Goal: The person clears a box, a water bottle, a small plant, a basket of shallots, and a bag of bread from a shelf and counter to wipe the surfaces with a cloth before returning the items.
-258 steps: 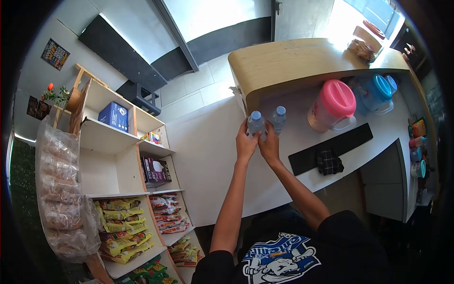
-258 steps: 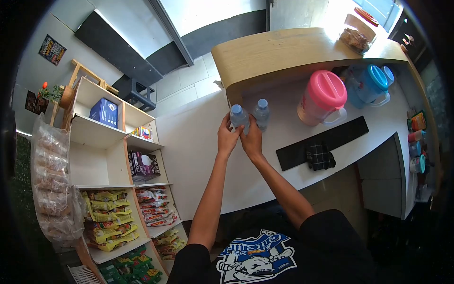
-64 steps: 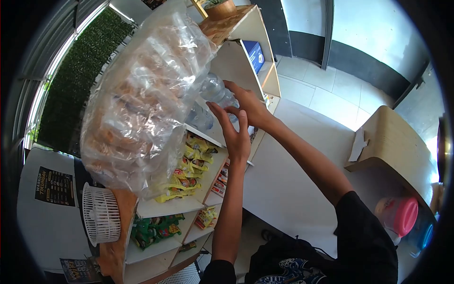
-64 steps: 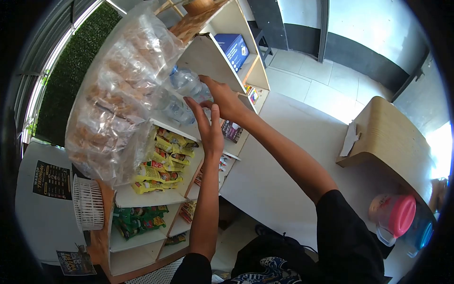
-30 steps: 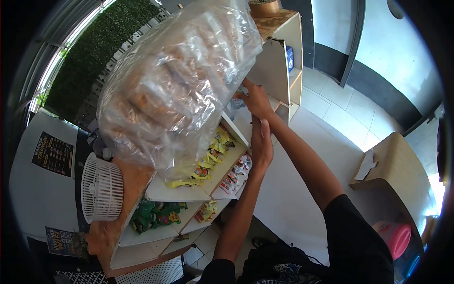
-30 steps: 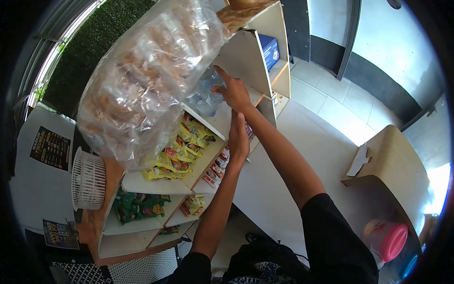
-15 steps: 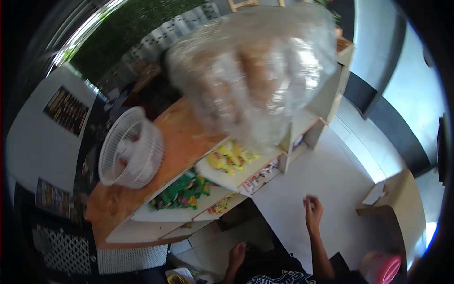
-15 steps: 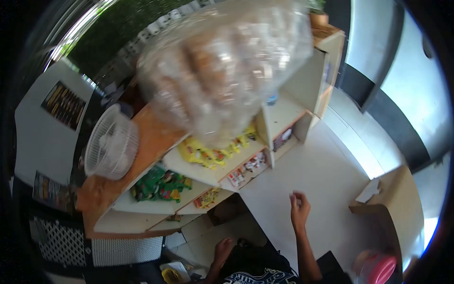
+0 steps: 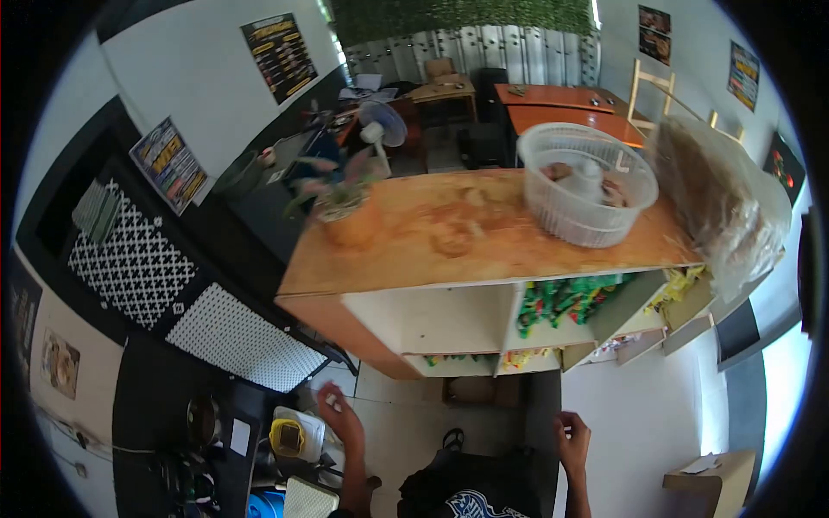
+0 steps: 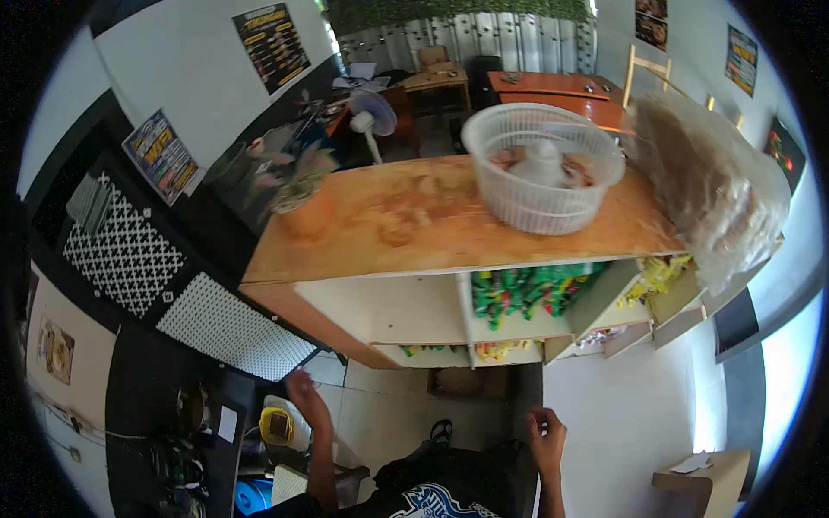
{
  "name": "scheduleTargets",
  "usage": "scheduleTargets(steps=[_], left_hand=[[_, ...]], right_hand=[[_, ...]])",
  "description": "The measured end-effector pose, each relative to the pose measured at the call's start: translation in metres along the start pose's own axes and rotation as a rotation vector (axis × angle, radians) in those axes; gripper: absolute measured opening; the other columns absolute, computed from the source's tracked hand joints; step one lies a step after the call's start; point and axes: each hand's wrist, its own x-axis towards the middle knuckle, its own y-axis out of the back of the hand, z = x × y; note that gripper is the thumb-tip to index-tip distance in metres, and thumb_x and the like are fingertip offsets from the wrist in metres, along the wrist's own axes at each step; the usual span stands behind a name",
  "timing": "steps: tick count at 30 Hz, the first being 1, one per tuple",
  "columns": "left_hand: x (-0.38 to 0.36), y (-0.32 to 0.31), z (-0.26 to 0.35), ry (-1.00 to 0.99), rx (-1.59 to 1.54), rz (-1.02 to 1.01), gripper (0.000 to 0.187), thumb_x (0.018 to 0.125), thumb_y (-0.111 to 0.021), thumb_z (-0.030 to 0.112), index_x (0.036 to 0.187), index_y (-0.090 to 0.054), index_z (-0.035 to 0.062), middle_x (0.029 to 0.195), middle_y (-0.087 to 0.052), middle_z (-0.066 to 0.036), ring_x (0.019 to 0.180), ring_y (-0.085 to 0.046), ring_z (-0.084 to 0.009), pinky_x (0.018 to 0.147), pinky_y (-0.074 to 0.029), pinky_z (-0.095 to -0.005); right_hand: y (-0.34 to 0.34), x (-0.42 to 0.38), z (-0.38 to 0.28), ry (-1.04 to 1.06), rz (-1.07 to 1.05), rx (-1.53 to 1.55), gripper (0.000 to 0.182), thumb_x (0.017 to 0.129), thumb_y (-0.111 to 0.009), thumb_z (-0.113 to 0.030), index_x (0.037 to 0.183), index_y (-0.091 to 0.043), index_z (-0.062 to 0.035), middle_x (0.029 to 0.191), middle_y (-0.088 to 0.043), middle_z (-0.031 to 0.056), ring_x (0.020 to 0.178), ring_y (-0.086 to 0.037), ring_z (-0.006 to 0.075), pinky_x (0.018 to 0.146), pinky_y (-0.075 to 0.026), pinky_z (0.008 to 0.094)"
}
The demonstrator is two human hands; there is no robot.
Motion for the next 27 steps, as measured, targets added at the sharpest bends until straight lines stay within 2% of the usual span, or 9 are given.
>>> scheduleTargets(steps=[2, 4, 6, 10, 12, 16, 18, 22, 27], left_hand=[[0.052, 0.020, 0.024, -0.156, -0.075, 0.161, 0.026, 0.101, -0.054, 0.018, 0.121, -0.054, 0.0013, 0.118, -0.058, -0.010, 0.106, -0.058, -0.0199, 0.099, -0.043, -0.0343], [0.096, 0.036, 0.072, -0.256, -0.183, 0.116, 0.029, 0.102, -0.053, 0.019, 0.125, -0.052, 0.0011, 0.119, -0.057, -0.010, 0.109, -0.057, -0.0206, 0.101, -0.042, -0.0338], [0.126, 0.035, 0.124, -0.391, -0.258, 0.013, 0.029, 0.101, -0.053, 0.017, 0.125, -0.054, 0.0011, 0.120, -0.059, -0.010, 0.112, -0.057, -0.0208, 0.101, -0.042, -0.0346], [0.162, 0.009, 0.212, -0.543, -0.218, -0.431, 0.036, 0.097, -0.061, 0.018, 0.129, -0.056, 0.0011, 0.127, -0.061, -0.013, 0.117, -0.057, -0.0211, 0.100, -0.043, -0.0351], [0.180, -0.008, 0.238, -0.535, -0.174, -0.641, 0.050, 0.092, -0.070, 0.020, 0.134, -0.054, -0.0008, 0.132, -0.060, -0.015, 0.122, -0.057, -0.0231, 0.103, -0.043, -0.0351], [0.213, -0.046, 0.256, -0.553, -0.111, -0.827, 0.062, 0.086, -0.077, 0.022, 0.137, -0.052, -0.0031, 0.133, -0.060, -0.017, 0.126, -0.056, -0.0249, 0.107, -0.042, -0.0364], [0.220, -0.061, 0.261, -0.475, -0.082, -0.959, 0.067, 0.085, -0.079, 0.022, 0.139, -0.050, -0.0029, 0.136, -0.058, -0.018, 0.128, -0.054, -0.0241, 0.109, -0.041, -0.0374], [0.220, -0.084, 0.268, -0.484, -0.143, -1.146, 0.058, 0.084, -0.078, 0.020, 0.133, -0.057, -0.0036, 0.127, -0.064, -0.016, 0.121, -0.059, -0.0220, 0.104, -0.044, -0.0353], [0.219, -0.097, 0.261, -0.480, -0.211, -1.176, 0.049, 0.086, -0.077, 0.019, 0.128, -0.062, -0.0022, 0.115, -0.070, -0.011, 0.109, -0.064, -0.0186, 0.098, -0.046, -0.0326]], right_hand=[[-0.014, 0.010, -0.068, 0.168, -0.058, 0.038, 0.012, 0.087, -0.067, -0.006, 0.096, -0.069, 0.0023, 0.083, -0.072, 0.0113, 0.072, -0.067, 0.0170, 0.068, -0.053, 0.0308], [-0.025, 0.020, -0.129, 0.374, -0.085, 0.049, 0.012, 0.085, -0.069, -0.004, 0.096, -0.069, 0.0018, 0.082, -0.071, 0.0110, 0.071, -0.066, 0.0182, 0.068, -0.052, 0.0312], [-0.033, 0.028, -0.184, 0.613, -0.084, 0.027, 0.015, 0.082, -0.070, -0.001, 0.097, -0.069, 0.0013, 0.083, -0.070, 0.0113, 0.072, -0.065, 0.0207, 0.070, -0.051, 0.0320], [-0.047, 0.043, -0.306, 0.995, -0.024, 0.002, 0.022, 0.079, -0.072, -0.001, 0.100, -0.068, 0.0011, 0.095, -0.069, 0.0144, 0.090, -0.066, 0.0296, 0.082, -0.050, 0.0354], [-0.065, 0.059, -0.356, 1.023, -0.050, -0.038, 0.032, 0.080, -0.074, -0.006, 0.110, -0.065, 0.0004, 0.103, -0.068, 0.0168, 0.096, -0.066, 0.0329, 0.087, -0.051, 0.0374], [-0.108, 0.115, -0.394, 1.050, -0.051, -0.227, 0.056, 0.082, -0.076, -0.024, 0.126, -0.055, 0.0026, 0.119, -0.065, 0.0221, 0.109, -0.064, 0.0378, 0.094, -0.050, 0.0423], [-0.122, 0.120, -0.414, 0.887, -0.217, -0.180, 0.063, 0.080, -0.079, -0.029, 0.127, -0.054, 0.0047, 0.119, -0.064, 0.0246, 0.110, -0.064, 0.0386, 0.093, -0.050, 0.0425], [-0.145, 0.129, -0.426, 0.726, -0.238, -0.235, 0.076, 0.074, -0.084, -0.033, 0.129, -0.051, 0.0075, 0.116, -0.064, 0.0284, 0.109, -0.064, 0.0398, 0.092, -0.051, 0.0426], [-0.154, 0.139, -0.417, 0.817, -0.206, -0.151, 0.075, 0.072, -0.085, -0.029, 0.127, -0.052, 0.0079, 0.113, -0.065, 0.0283, 0.108, -0.064, 0.0396, 0.092, -0.050, 0.0424]])
